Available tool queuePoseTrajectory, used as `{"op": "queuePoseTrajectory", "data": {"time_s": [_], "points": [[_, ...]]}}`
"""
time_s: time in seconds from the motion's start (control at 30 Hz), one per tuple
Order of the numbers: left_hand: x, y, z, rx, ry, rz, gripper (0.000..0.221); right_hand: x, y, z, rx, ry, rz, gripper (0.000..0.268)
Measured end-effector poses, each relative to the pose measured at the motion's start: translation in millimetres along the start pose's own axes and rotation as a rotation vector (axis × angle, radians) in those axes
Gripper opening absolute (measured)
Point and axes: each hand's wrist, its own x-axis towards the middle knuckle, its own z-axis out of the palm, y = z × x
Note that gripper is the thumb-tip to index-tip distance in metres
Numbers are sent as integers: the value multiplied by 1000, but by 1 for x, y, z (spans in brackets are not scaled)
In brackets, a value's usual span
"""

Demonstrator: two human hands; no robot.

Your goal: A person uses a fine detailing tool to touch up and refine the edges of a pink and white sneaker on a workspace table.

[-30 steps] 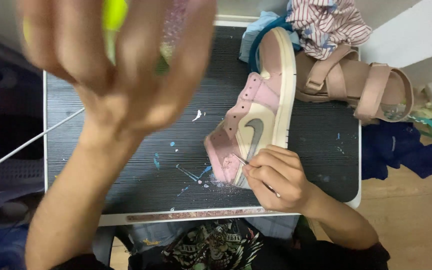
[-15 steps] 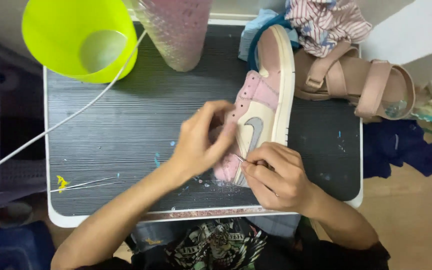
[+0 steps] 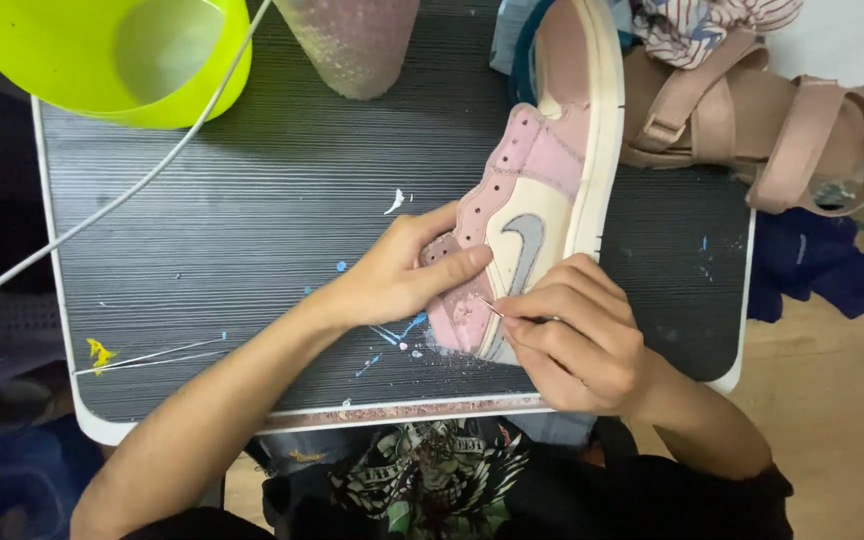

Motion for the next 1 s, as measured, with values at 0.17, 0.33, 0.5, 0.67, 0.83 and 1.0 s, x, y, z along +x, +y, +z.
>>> {"op": "queuePoseTrajectory", "data": {"time_s": [0.17,0.33,0.5,0.67,0.83,1.0], "points": [[3,-2,-1,-28,-18,32,21,4,-2,-1,12,-20,11,18],[2,-3,-1,-70,-11,55,21,1,-2,-2,24,-36,36,18],[2,-8,0,-65,-23,56,22,-2,1,-4,29,-66,26,17],[1,-12,-2,-49,-25,74,20,-1,1,-1,-22,-68,-22,17],[-1,-9,-1,-49,-30,67,21,-3,0,0,-35,-46,-14,17],[-3,-11,-1,-29,-30,69,20,-3,-1,-2,-35,-85,4,15]]}}
